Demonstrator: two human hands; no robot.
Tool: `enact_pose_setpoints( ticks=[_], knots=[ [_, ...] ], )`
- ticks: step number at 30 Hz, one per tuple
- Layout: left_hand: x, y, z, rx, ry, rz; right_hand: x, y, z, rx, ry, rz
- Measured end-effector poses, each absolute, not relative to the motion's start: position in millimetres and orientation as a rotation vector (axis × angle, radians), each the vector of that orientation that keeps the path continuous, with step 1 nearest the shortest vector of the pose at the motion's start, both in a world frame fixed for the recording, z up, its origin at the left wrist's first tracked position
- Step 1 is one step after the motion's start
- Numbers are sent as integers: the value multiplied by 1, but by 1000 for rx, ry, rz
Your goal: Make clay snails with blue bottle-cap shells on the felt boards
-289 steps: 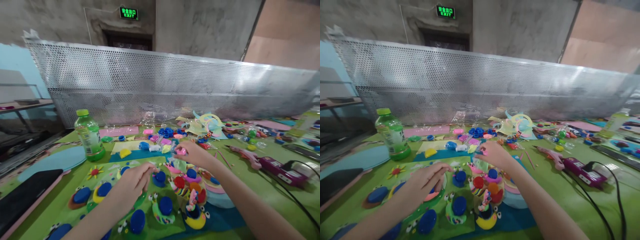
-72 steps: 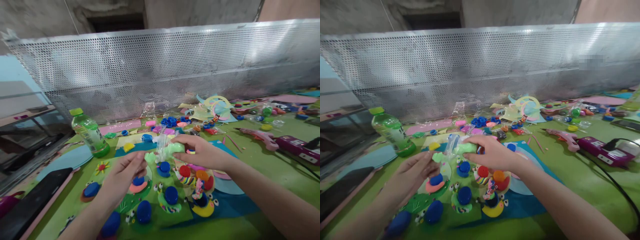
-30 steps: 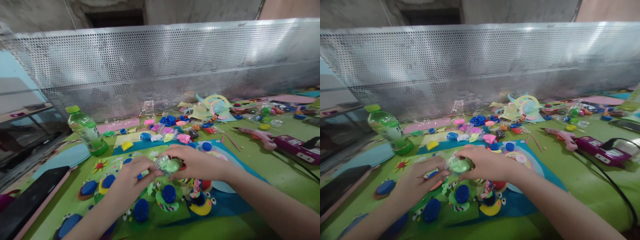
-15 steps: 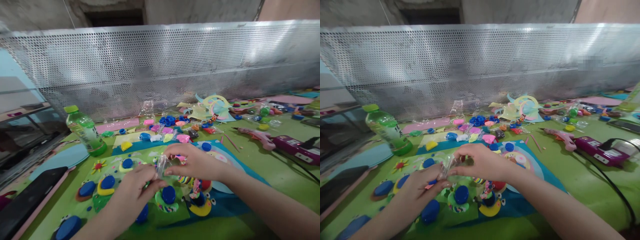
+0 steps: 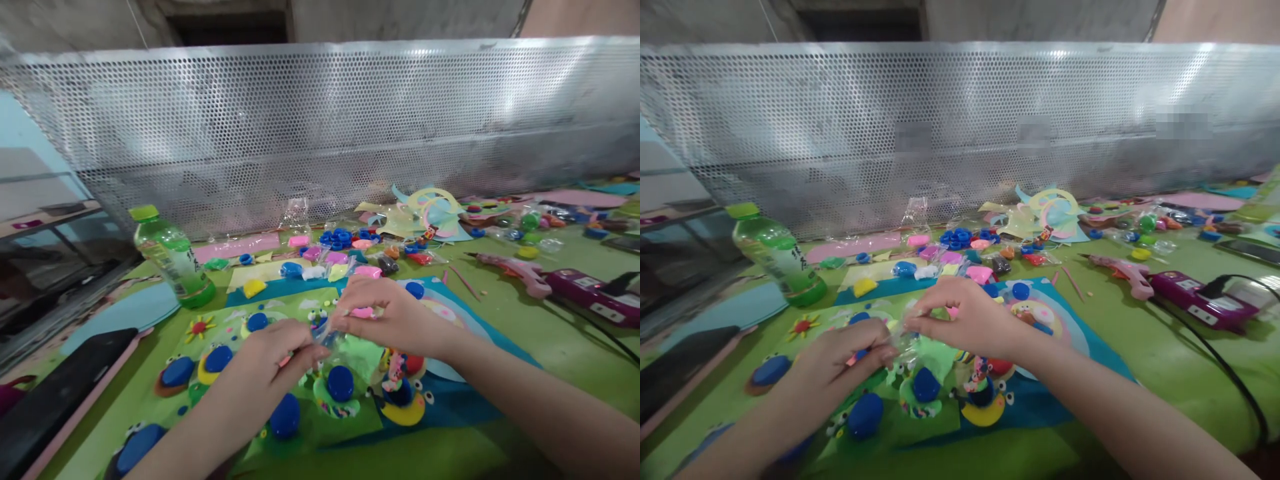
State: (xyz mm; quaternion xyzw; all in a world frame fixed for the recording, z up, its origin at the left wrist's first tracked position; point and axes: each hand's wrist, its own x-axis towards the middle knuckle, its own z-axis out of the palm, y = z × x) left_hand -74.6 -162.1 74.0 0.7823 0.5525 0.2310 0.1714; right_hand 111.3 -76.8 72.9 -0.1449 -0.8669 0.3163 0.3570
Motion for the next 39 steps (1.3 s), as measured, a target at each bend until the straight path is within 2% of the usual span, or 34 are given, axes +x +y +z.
enact_pose_setpoints(
  ticks=[5,12,19,23,26,30,39],
  knots=[
    [-74,-162,69,2253,1509,703,108,-81,71,-302,-2298,708],
    [-73,-161,61,2295,1526,840,109,-77,65,-261,-2364,756],
    [-72,-160,52,2200,1553,825,105,-77,61,-213,-2289,517],
    [-75,-157,49,2079,1590,775,106,-75,65,-275,-2215,615],
    [-77,-155,49,2119,1595,760,110,-73,71,-421,-2243,828],
    [-75,-156,49,2176,1543,724,114,-74,76,-345,-2211,1093],
    [-69,-158,53,2351,1447,831,112,-77,72,-299,-2265,939]
  ],
)
